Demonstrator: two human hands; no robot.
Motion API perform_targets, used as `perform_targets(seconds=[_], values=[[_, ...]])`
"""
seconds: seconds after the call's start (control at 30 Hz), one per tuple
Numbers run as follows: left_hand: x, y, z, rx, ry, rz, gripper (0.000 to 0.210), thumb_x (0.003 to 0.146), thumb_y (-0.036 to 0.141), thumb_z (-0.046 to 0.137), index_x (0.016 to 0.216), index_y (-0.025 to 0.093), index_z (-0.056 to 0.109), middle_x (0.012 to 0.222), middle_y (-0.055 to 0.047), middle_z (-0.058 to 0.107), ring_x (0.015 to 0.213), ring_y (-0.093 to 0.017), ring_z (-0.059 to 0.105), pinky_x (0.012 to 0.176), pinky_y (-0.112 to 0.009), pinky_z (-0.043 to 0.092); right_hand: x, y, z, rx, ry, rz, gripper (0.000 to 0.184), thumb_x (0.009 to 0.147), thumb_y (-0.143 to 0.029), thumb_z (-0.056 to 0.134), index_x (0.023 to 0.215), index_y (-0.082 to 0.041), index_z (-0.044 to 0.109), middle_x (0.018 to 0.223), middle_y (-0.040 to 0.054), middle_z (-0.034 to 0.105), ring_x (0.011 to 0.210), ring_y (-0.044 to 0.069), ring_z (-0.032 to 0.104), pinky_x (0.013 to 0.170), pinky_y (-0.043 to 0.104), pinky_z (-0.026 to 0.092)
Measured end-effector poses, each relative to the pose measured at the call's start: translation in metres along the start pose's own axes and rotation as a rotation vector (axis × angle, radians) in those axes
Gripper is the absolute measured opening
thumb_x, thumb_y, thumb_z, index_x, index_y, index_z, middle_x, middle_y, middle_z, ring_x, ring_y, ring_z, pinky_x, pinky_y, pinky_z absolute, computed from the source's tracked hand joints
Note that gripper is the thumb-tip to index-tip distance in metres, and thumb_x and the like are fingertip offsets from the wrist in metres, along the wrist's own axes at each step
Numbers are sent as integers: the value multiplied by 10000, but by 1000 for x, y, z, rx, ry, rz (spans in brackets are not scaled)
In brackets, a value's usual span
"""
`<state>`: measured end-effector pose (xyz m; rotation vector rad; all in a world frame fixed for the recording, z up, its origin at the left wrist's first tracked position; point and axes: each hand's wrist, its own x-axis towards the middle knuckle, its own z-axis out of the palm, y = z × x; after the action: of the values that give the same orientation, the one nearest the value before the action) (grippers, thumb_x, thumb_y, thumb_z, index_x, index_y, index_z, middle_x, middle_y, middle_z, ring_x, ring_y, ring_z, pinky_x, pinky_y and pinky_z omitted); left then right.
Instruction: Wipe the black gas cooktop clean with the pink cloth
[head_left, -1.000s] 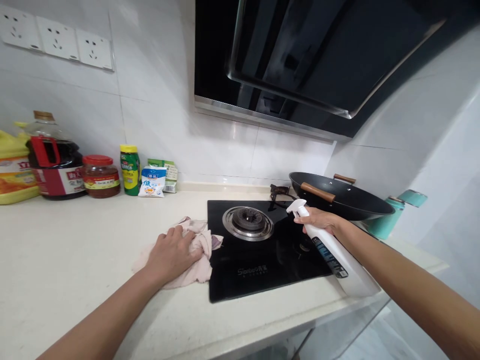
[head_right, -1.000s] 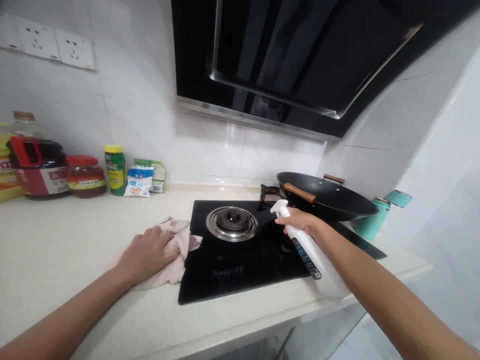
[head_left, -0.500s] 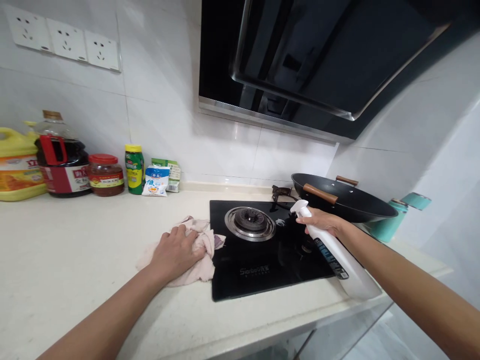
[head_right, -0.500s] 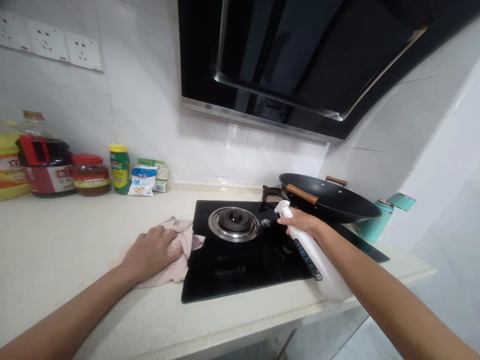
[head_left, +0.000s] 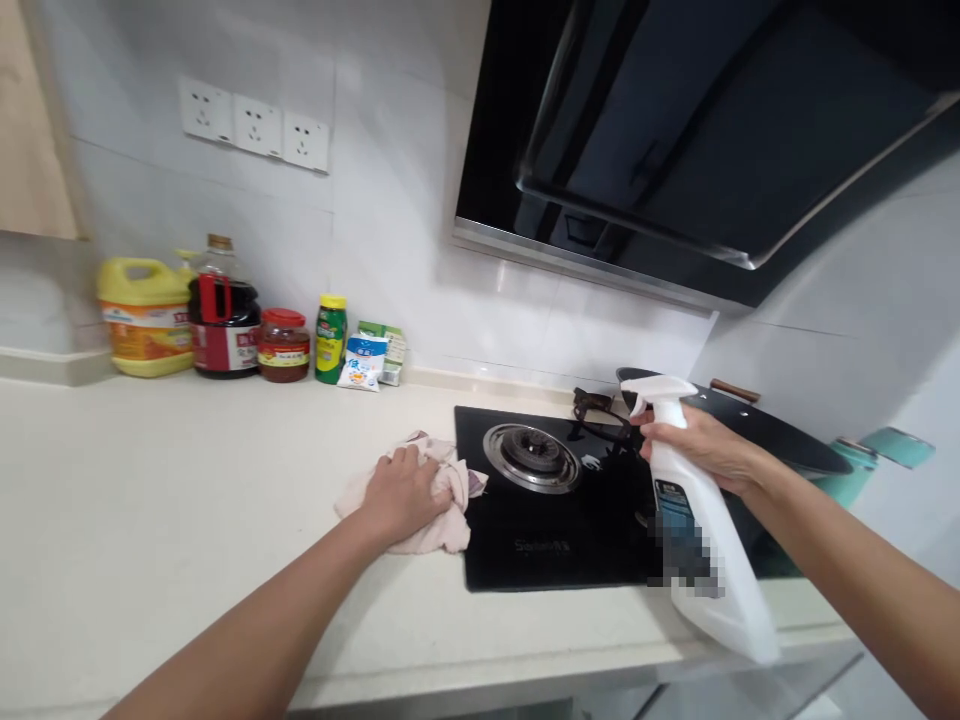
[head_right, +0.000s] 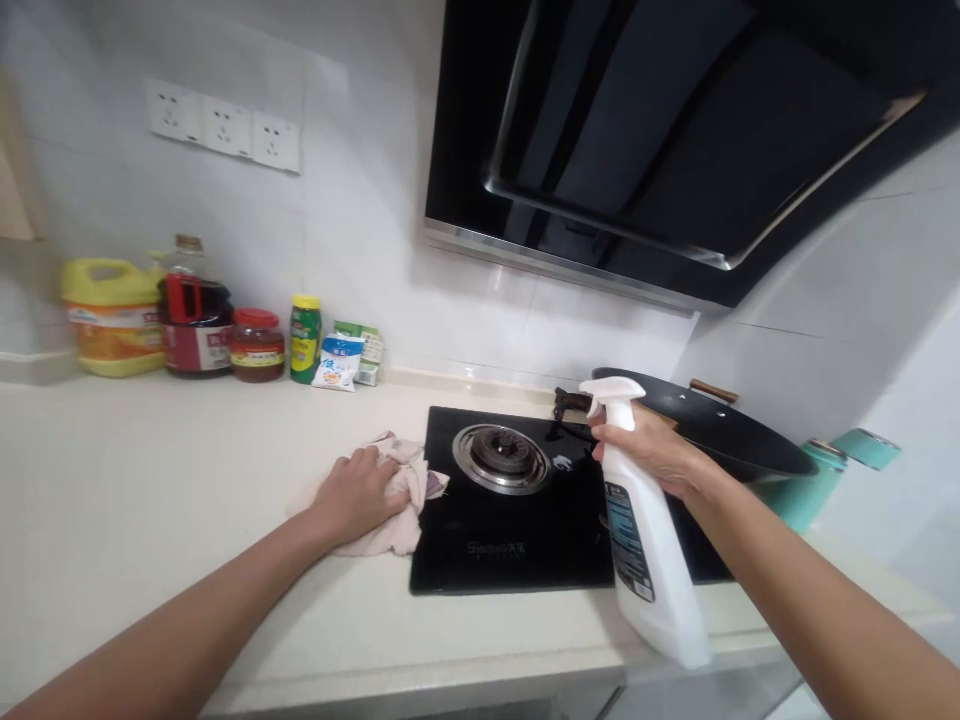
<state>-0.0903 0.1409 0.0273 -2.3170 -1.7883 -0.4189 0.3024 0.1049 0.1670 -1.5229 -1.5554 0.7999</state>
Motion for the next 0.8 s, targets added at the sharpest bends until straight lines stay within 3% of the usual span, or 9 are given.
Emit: perform_targets(seconds=[0.17,0.37,0.47,0.63,0.8], values=[[-3,-1,4,-31,23,6,501,884,497,471,1247,207,659,1213,-177,601,1166,-363,522,966,-480,378,24,-51,56,67,168,-174,393,691,-333,742,1038,-220,595,838,58,681,741,232,688,629,344,569],[-5,1,8,-55,34,-6,537,871,550,487,1223,186,666,1248,-190,587,1180,-369,507,1007,-510,363,103,-90,147,147,362,-479,398,689,-344,677,1051,-219,569,1068,46,647,810,188,677,720,318,542],[-6,2,8,-79,26,-7,567,863,573,492,1245,187,655,1264,-193,575,1199,-379,496,1021,-530,354,145,-105,198,149,439,-504,373,712,-357,645,1042,-202,565,1020,50,651,888,208,646,815,347,521],[-7,4,8,-117,-8,-18,573,870,577,481,1232,167,650,1261,-207,566,1218,-390,468,1040,-553,326,190,-120,283,167,408,-504,361,727,-348,621,1046,-190,568,1063,77,646,966,222,619,931,362,472],[-9,7,6,-148,-69,-27,569,876,580,468,1211,152,635,1292,-213,536,1234,-380,435,1051,-548,304,219,-125,342,188,391,-475,417,742,-371,608,1111,-190,534,1182,104,602,1090,240,572,998,371,424]])
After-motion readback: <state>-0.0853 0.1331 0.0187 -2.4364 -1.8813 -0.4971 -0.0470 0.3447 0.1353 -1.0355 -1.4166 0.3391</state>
